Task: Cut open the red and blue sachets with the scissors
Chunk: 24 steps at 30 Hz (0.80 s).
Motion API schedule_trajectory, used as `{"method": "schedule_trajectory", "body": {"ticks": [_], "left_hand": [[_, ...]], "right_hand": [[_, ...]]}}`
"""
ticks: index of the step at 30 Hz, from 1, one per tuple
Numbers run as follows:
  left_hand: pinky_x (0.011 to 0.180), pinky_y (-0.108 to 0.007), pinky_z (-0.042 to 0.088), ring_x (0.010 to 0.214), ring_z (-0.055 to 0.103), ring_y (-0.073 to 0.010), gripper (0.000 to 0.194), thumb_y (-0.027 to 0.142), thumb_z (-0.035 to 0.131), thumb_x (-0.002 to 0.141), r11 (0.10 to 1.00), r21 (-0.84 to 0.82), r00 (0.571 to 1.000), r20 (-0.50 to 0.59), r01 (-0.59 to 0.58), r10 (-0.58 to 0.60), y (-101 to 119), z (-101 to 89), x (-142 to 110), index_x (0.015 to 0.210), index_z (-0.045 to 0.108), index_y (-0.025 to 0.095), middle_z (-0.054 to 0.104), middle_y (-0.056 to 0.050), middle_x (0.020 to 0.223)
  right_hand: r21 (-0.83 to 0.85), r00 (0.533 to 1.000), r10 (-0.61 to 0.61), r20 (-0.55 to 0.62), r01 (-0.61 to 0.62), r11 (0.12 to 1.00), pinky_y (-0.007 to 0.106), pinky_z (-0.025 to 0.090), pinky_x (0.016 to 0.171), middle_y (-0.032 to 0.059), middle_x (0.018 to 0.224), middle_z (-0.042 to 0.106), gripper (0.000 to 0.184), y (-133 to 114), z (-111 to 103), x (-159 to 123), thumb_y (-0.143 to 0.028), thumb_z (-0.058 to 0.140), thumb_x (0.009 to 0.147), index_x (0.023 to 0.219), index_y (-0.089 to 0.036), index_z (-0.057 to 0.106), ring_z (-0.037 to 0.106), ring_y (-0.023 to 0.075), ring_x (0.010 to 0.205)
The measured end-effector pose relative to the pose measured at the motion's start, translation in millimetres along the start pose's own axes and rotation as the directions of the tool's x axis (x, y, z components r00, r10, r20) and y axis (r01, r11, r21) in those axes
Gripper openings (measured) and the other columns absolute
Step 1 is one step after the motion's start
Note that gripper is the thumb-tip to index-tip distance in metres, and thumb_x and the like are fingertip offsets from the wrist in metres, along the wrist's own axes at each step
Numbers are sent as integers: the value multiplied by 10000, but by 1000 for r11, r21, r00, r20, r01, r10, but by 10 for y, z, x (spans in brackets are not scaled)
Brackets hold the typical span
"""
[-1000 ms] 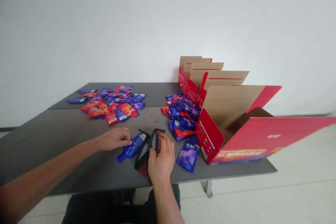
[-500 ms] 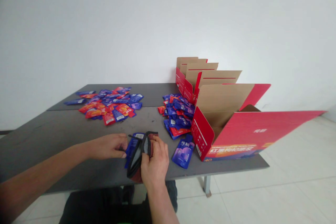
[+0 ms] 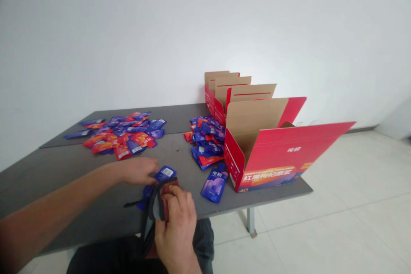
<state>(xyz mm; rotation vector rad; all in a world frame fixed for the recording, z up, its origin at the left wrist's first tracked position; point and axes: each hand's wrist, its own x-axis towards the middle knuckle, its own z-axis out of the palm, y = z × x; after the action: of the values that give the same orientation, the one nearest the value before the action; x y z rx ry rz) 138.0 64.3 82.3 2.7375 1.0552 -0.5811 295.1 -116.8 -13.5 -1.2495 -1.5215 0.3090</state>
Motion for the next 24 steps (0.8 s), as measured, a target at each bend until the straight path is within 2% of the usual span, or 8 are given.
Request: {"method": "schedule_trajectory", "body": {"ticks": [3,7,11,14,17,19,24], "left_hand": [[813,-351,531,924,703,-279,278,416,655,852,1000,-10,1000,-24,-15,15,192,5,60,979,750,187,721,-132,1047],[850,-378,549,961,686,-298,391,460,732,799,998,-46,993,-100,51,-55,309,148,27,1067,715,175,672,-145,1107],[986,-403,507,1122,619,-316,473,469,744,811,990,-141,977,-212,4,-34,266,361,-79,1184,676,186,629,-138,1197],[1034,-395,467,1158,587,-299,459,423,762,800,973,-219,970,-241,-67,13,184,440,-144,1190,658,206,618,-110,1220],[1001,-385,467,1145,588,-299,451,369,789,749,971,-229,980,-200,-67,21,149,402,-161,1148,649,210,629,-96,1195],[950,-380,478,1123,604,-309,456,373,789,733,972,-234,990,-137,-24,-9,169,339,-147,1133,637,214,648,-89,1172],[804,-335,474,995,659,-293,413,359,752,713,951,-298,997,30,78,-73,223,217,-83,1074,604,224,697,-47,1066]], "right_hand": [[31,1000,-27,-9,27,999,417,496,989,71,1304,641,521,13,-24,-75,-36,537,733,1200,-242,639,592,250,1163],[58,997,-64,-39,67,996,415,507,991,87,1307,632,479,23,-61,-163,-62,527,791,1228,-231,628,591,247,1188],[44,994,-74,-75,77,996,405,525,970,96,1283,643,418,25,-72,-181,-80,520,843,1216,-231,635,606,243,1184],[25,994,-76,-73,78,997,407,533,956,98,1272,652,398,27,-60,-175,-92,530,842,1196,-233,644,619,246,1163],[22,994,-83,-71,85,996,420,533,954,100,1272,651,433,35,-43,-185,-87,529,792,1184,-229,646,621,253,1149],[19,994,-85,-71,86,996,421,532,953,99,1276,648,447,41,-32,-198,-86,526,777,1182,-230,645,619,254,1146],[3,995,-85,-59,85,996,419,529,947,100,1288,638,397,44,-26,-211,-104,528,831,1189,-235,638,612,252,1143]]}}
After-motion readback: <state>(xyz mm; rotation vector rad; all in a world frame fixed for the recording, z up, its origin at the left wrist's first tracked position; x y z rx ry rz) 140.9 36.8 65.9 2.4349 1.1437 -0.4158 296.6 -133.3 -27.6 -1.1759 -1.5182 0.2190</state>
